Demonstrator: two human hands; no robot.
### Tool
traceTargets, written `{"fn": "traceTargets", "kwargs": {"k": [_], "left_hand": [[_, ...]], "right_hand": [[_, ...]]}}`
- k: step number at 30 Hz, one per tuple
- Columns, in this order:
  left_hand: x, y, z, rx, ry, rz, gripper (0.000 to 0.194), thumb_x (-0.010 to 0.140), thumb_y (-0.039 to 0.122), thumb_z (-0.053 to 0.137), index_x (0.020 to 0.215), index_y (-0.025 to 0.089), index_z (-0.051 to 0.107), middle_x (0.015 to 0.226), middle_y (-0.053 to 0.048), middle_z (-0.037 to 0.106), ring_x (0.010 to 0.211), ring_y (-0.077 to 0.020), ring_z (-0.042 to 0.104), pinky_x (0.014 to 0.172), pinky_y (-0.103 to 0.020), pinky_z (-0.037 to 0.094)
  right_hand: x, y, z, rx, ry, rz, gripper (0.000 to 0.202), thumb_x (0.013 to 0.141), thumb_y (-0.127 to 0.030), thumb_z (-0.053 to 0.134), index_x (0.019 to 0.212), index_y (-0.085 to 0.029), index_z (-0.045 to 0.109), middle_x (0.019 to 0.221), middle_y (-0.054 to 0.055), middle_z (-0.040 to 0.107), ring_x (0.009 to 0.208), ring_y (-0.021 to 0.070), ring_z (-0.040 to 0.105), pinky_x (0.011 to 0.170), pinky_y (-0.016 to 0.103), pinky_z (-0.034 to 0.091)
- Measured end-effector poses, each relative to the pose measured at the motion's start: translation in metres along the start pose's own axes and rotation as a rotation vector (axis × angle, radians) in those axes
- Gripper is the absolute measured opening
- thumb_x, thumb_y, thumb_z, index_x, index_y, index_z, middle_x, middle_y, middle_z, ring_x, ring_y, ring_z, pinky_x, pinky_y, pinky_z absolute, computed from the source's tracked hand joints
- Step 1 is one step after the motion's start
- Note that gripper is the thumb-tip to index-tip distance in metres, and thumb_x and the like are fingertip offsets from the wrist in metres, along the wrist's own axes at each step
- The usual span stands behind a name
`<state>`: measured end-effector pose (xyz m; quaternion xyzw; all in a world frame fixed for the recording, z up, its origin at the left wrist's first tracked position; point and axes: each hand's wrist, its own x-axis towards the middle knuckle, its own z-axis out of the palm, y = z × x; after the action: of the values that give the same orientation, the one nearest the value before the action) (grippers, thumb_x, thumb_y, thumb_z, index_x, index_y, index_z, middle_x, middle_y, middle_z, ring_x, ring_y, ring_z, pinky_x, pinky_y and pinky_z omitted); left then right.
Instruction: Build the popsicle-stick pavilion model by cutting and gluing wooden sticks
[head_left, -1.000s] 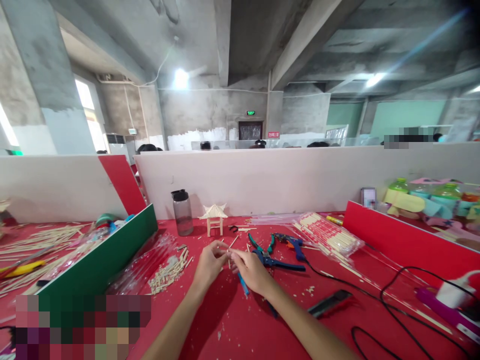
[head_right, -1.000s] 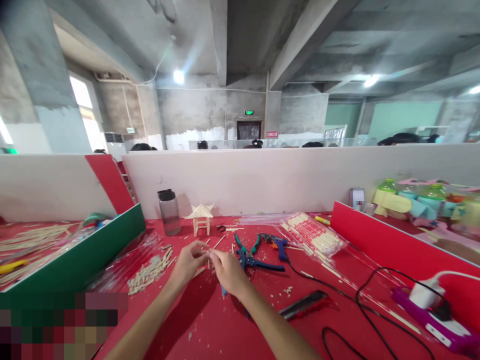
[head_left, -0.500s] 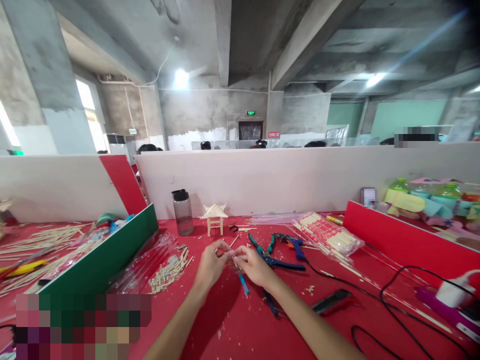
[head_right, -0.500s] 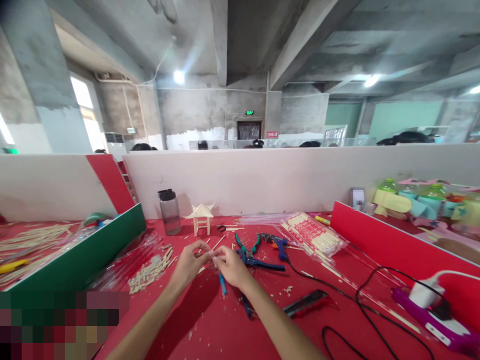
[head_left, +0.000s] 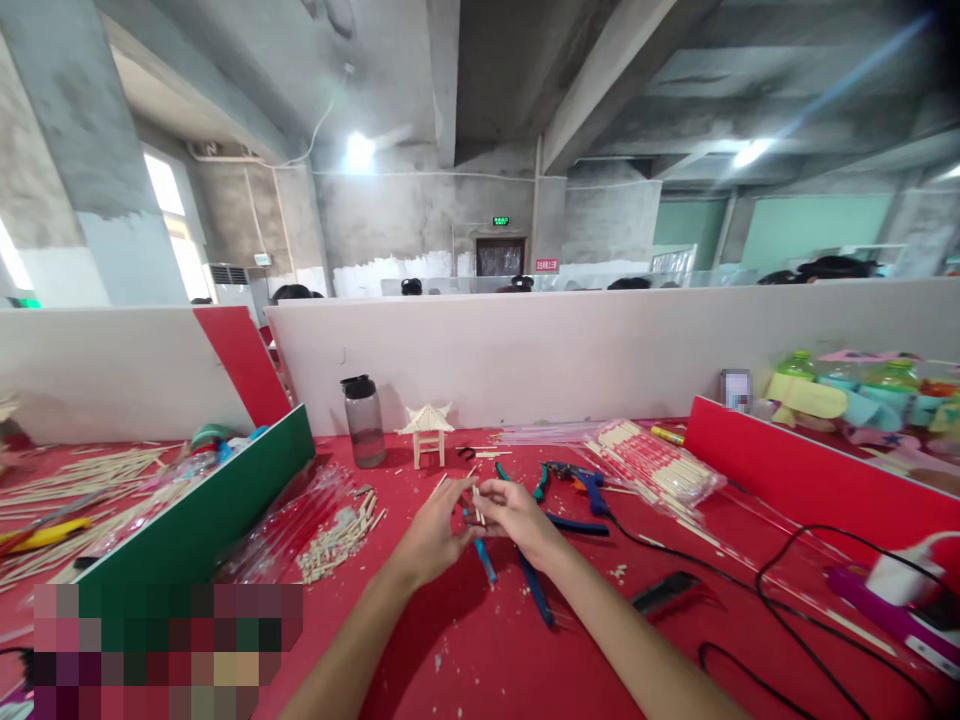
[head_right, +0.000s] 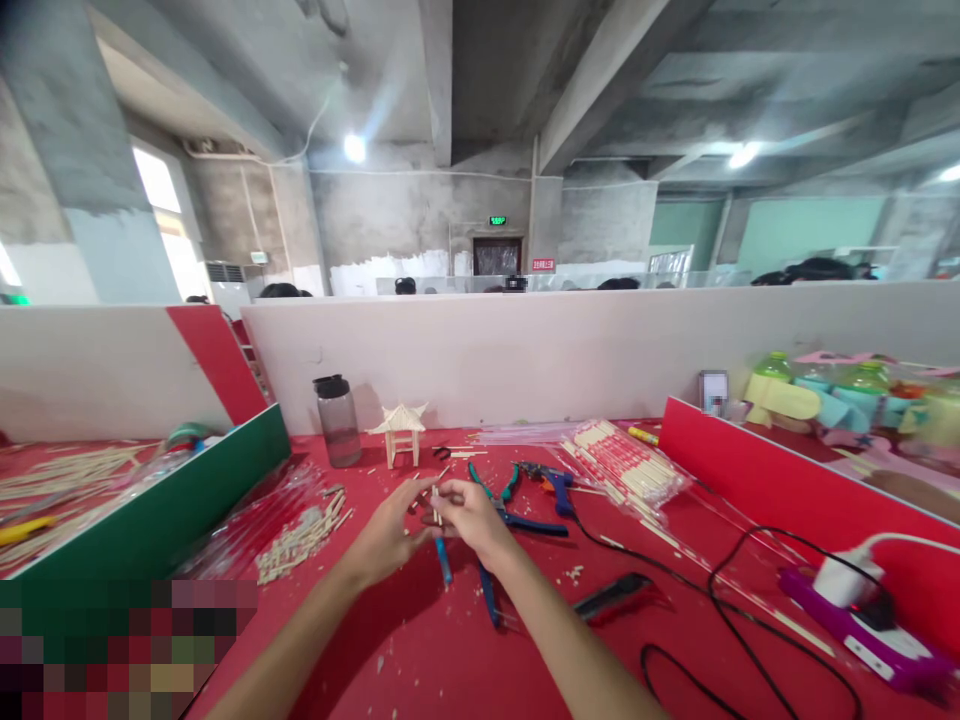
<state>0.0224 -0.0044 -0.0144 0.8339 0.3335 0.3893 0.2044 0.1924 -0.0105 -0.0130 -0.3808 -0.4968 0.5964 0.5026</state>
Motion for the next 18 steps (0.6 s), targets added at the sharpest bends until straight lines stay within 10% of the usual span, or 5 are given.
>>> {"fn": "traceTargets", "kwargs": {"k": [18], "left_hand": [[-0.002,0.013,-0.011,0.146,-0.089,0.115,0.047,0.086,0.026,0.061,0.133,0.021,0.051,0.127,-0.013,0.057,0.117,-0.0243,0.055,0.101,-0.036,0.045]], "right_hand": [[-0.001,-0.004,-0.008,-0.121,0.009,0.004,0.051,0.053,-0.052,0.085,0.083,-0.014,0.069,0.066,0.000,0.067,0.056,0.0144,0.064,0.057,0.027,0.051]]}}
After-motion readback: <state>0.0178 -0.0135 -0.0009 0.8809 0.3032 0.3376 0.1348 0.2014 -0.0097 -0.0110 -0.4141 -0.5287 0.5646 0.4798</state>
